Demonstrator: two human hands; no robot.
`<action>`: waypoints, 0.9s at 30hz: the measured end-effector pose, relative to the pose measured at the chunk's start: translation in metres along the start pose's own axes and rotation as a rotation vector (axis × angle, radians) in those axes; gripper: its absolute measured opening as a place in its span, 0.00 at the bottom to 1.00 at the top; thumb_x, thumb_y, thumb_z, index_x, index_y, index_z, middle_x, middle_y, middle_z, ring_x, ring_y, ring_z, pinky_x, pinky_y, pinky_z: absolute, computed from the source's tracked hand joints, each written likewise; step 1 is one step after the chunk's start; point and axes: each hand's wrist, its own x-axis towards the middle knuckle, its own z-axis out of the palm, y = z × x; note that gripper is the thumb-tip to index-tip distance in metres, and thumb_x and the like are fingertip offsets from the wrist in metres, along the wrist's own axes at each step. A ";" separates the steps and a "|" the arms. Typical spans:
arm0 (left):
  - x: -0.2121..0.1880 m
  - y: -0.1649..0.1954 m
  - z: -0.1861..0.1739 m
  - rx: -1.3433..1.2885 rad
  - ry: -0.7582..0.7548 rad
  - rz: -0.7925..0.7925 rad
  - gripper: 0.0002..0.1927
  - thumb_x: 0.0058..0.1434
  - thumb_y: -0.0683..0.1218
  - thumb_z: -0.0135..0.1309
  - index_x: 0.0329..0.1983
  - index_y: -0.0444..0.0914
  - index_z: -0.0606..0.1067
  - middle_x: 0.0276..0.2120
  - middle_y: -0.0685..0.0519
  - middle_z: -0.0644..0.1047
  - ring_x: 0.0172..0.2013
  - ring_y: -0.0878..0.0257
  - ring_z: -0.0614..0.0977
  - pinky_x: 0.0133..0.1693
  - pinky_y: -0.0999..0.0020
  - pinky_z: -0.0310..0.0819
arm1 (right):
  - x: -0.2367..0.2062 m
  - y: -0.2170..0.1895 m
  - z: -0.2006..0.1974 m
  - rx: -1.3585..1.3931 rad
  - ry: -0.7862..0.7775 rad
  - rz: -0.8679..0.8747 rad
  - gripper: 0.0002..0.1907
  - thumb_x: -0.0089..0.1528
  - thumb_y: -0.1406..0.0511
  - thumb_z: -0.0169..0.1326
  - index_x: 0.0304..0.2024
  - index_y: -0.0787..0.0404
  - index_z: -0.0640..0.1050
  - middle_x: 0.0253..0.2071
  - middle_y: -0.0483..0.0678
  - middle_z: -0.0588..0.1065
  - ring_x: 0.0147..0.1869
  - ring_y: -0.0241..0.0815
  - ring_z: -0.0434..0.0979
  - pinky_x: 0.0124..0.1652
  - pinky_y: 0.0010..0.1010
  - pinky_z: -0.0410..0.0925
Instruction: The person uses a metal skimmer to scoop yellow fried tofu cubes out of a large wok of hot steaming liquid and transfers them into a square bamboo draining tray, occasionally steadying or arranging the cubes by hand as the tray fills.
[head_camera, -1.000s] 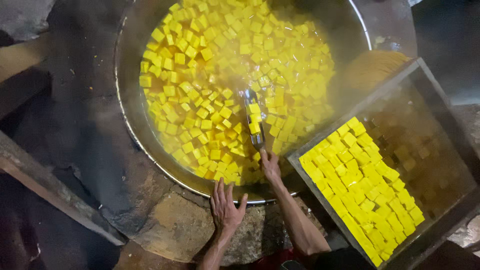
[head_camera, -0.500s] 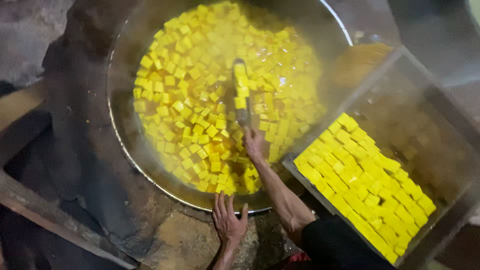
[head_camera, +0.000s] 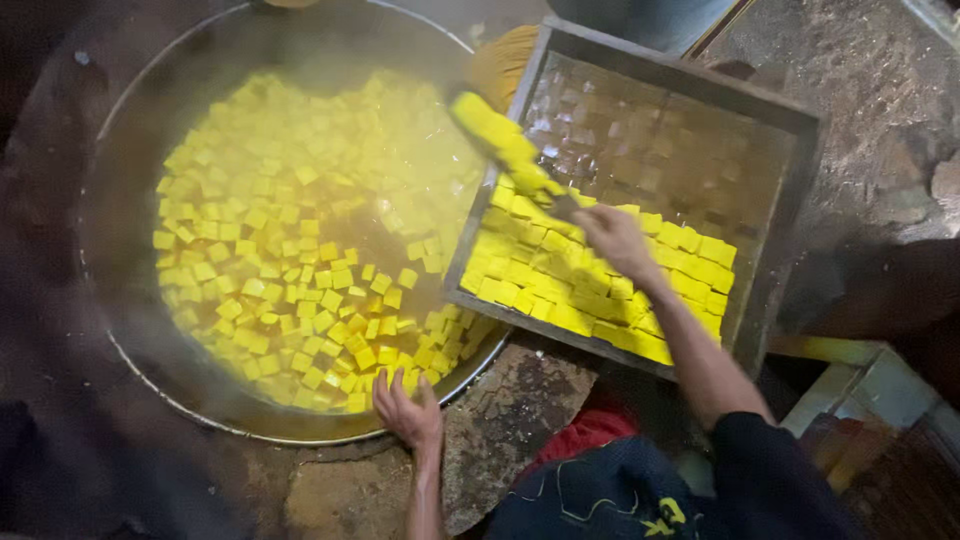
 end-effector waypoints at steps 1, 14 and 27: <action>0.011 0.012 0.007 -0.020 0.017 0.033 0.25 0.60 0.50 0.59 0.57 0.34 0.73 0.64 0.39 0.69 0.67 0.41 0.65 0.67 0.43 0.57 | -0.003 0.016 -0.027 -0.094 0.025 -0.001 0.23 0.69 0.51 0.52 0.50 0.63 0.80 0.29 0.50 0.80 0.30 0.38 0.79 0.34 0.33 0.72; 0.098 0.165 0.052 -0.252 -0.038 0.295 0.23 0.61 0.44 0.59 0.59 0.34 0.72 0.61 0.39 0.70 0.64 0.41 0.68 0.66 0.44 0.60 | 0.032 0.089 -0.098 -0.705 0.063 -0.082 0.22 0.69 0.48 0.51 0.44 0.60 0.78 0.38 0.59 0.79 0.42 0.62 0.80 0.41 0.50 0.71; 0.073 0.073 0.023 -0.068 0.059 0.153 0.23 0.58 0.45 0.59 0.57 0.36 0.73 0.60 0.41 0.72 0.62 0.41 0.70 0.63 0.45 0.61 | 0.002 0.086 -0.073 -0.677 0.242 -0.448 0.14 0.68 0.58 0.52 0.50 0.58 0.77 0.37 0.54 0.76 0.37 0.56 0.78 0.37 0.47 0.71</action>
